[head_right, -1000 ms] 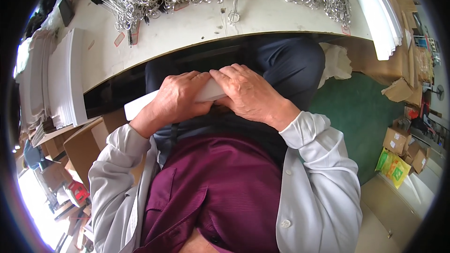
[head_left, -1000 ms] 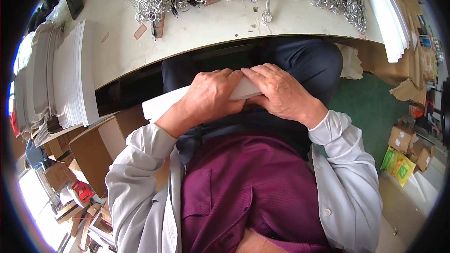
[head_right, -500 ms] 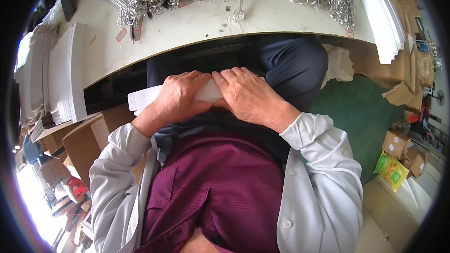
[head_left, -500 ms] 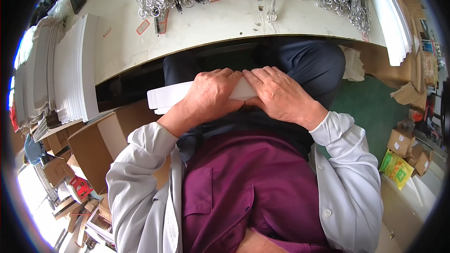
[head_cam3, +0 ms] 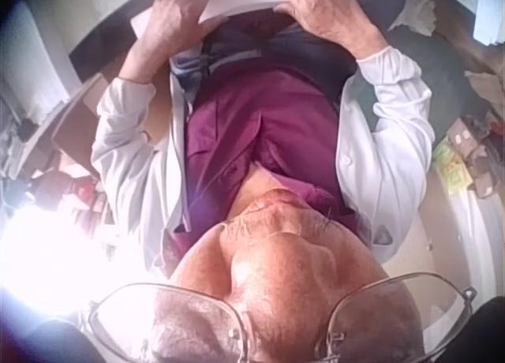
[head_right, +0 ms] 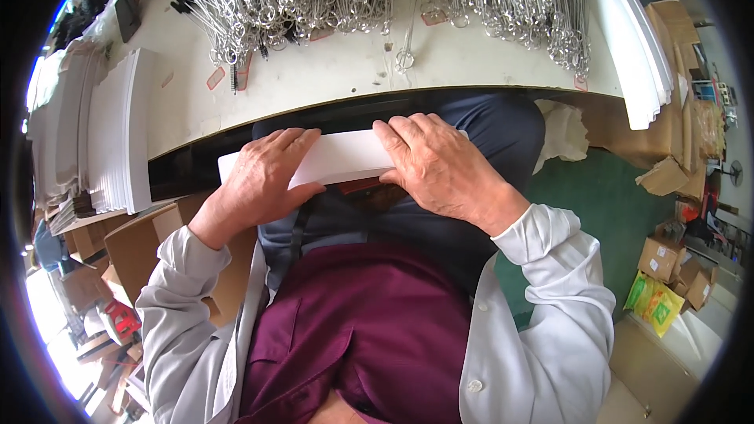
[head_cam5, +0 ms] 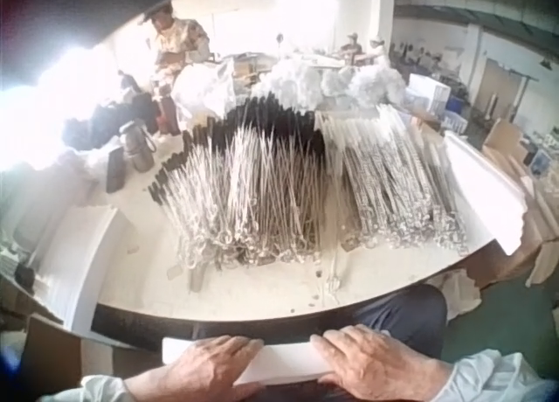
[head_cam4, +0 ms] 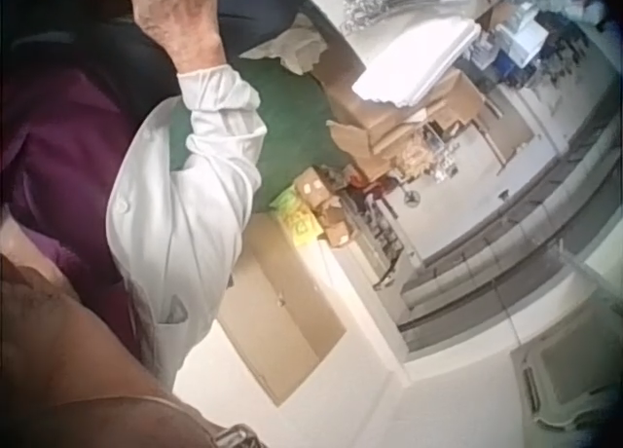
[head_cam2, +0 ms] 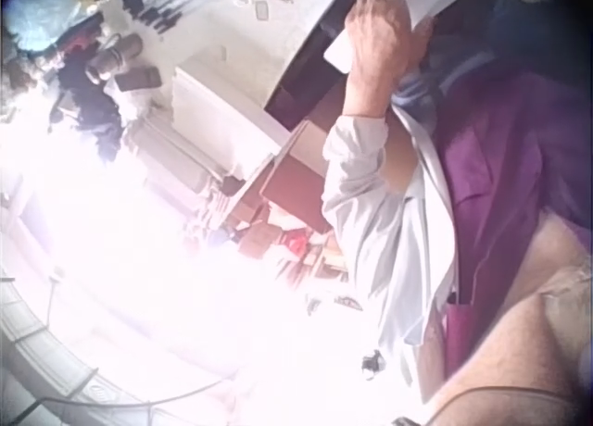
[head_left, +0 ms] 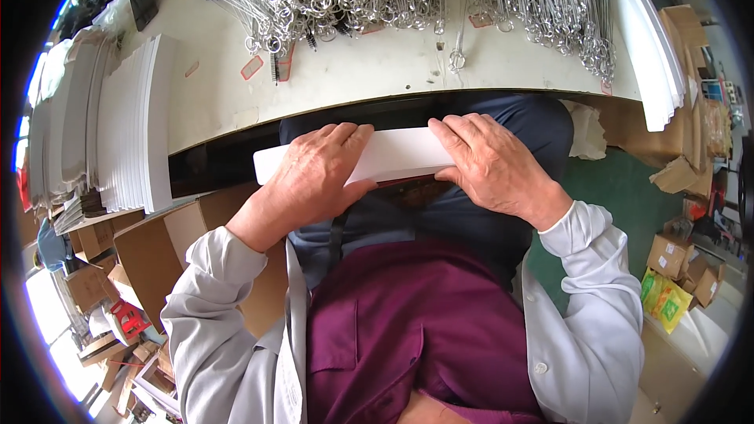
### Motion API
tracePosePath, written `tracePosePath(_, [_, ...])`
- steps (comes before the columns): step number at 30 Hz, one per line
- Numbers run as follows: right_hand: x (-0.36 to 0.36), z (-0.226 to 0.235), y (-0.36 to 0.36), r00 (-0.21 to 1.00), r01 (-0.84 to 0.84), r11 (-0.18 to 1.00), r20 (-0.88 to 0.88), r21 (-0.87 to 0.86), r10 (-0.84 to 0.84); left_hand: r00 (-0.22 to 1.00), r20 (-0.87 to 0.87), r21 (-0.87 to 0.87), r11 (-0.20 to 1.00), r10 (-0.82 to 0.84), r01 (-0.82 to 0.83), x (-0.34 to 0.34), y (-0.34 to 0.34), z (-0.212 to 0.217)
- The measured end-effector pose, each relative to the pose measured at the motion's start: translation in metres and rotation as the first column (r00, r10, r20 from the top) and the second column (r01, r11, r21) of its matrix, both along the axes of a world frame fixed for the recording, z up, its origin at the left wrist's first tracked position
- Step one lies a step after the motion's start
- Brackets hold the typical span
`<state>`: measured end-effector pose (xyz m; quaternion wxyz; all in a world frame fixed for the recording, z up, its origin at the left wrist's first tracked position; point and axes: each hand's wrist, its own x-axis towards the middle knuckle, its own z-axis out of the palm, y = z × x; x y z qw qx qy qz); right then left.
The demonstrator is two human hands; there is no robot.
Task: The person is packing small brushes with long metal handles into white cardboard boxes.
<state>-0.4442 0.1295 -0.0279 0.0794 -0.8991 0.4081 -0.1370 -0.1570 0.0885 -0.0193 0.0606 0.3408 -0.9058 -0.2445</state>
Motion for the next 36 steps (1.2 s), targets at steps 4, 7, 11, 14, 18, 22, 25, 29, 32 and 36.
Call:
tracePosePath(4, [-0.005,0.014,-0.015,0.999,0.01,0.999,-0.03,-0.044,-0.012,1.0,0.002,-0.103,0.995,-0.006,0.006,-0.006,-0.01,0.016])
tracePosePath(7, [-0.007,0.018,-0.035,0.999,0.017,0.991,-0.031,-0.131,-0.021,0.999,0.023,-0.212,0.977,0.022,-0.017,-0.012,-0.027,0.021])
tracePosePath(11, [-0.01,0.004,-0.063,0.999,0.03,0.972,-0.037,-0.231,-0.04,0.999,0.013,-0.297,0.954,0.045,-0.039,-0.015,-0.051,0.008])
tracePosePath(14, [-0.006,-0.006,-0.073,0.997,0.064,0.967,-0.035,-0.248,-0.075,0.997,0.018,-0.349,0.935,0.073,-0.062,-0.015,-0.056,0.001])
tracePosePath(18, [0.002,-0.019,-0.078,0.996,0.076,0.948,-0.016,-0.308,-0.085,0.991,-0.007,-0.453,0.883,0.135,-0.124,-0.012,-0.053,-0.018])
tracePosePath(22, [-0.001,-0.028,-0.08,0.995,0.088,0.939,-0.01,-0.333,-0.097,0.989,-0.038,-0.468,0.872,0.141,-0.143,-0.014,-0.054,-0.021])
tracePosePath(25, [0.004,-0.027,-0.095,0.995,0.096,0.941,0.012,-0.324,-0.097,0.984,-0.073,-0.467,0.866,0.164,-0.179,-0.012,-0.061,-0.023])
tracePosePath(29, [0.01,-0.032,-0.084,0.992,0.127,0.949,0.044,-0.289,-0.119,0.982,-0.1,-0.515,0.836,0.162,-0.191,-0.01,-0.055,-0.036])
tracePosePath(32, [0.009,-0.031,-0.079,0.99,0.144,0.956,0.043,-0.257,-0.138,0.972,-0.126,-0.526,0.817,0.197,-0.234,-0.01,-0.051,-0.041])
tracePosePath(36, [0.013,-0.038,-0.069,0.988,0.153,0.966,0.027,-0.21,-0.15,0.982,-0.093,-0.54,0.821,0.164,-0.188,-0.007,-0.04,-0.057])
